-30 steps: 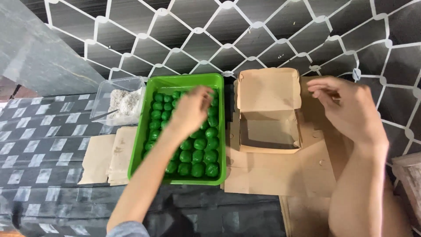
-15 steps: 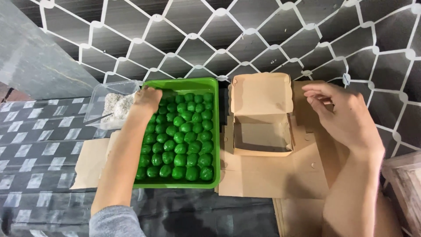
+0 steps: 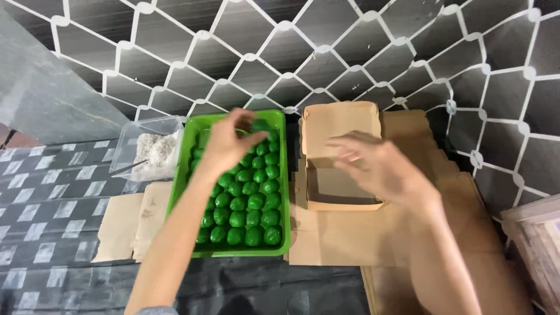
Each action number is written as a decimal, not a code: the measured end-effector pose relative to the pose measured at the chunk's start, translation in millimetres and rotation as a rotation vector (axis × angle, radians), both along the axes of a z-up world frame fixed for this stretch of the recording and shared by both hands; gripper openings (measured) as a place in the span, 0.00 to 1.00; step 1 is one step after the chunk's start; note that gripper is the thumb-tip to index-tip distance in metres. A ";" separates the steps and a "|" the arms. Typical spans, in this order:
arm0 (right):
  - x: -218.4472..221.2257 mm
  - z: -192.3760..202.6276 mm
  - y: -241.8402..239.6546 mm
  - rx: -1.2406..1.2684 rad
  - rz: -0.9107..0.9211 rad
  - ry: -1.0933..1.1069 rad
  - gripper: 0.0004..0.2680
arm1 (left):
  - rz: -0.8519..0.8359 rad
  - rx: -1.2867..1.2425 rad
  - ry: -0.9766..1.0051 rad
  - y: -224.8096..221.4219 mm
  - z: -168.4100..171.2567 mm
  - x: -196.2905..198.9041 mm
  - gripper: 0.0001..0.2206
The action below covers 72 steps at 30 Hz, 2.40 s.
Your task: Packing green round food items into a cardboard box, sprinkling them with grated coconut using a spoon, and closing the box.
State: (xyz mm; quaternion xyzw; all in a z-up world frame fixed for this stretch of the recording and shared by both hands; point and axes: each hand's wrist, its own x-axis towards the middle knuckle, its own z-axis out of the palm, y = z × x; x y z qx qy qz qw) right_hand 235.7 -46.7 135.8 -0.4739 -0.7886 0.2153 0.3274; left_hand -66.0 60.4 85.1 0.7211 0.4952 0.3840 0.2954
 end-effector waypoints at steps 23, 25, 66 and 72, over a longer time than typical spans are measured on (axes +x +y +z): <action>-42.1 -89.9 40.2 -0.339 -0.162 -0.798 0.11 | -0.137 0.071 -0.091 -31.4 -85.4 80.2 0.20; -46.6 -88.0 40.0 -0.347 -0.156 -0.779 0.12 | -0.156 0.055 -0.056 -32.2 -82.0 81.2 0.20; -31.7 -64.9 36.1 -0.470 -0.131 -0.839 0.07 | 0.146 -0.006 0.702 13.8 -93.9 12.8 0.16; -17.5 -70.7 36.2 -0.478 -0.193 -0.776 0.07 | 0.371 -0.203 0.952 39.1 -99.5 -46.7 0.29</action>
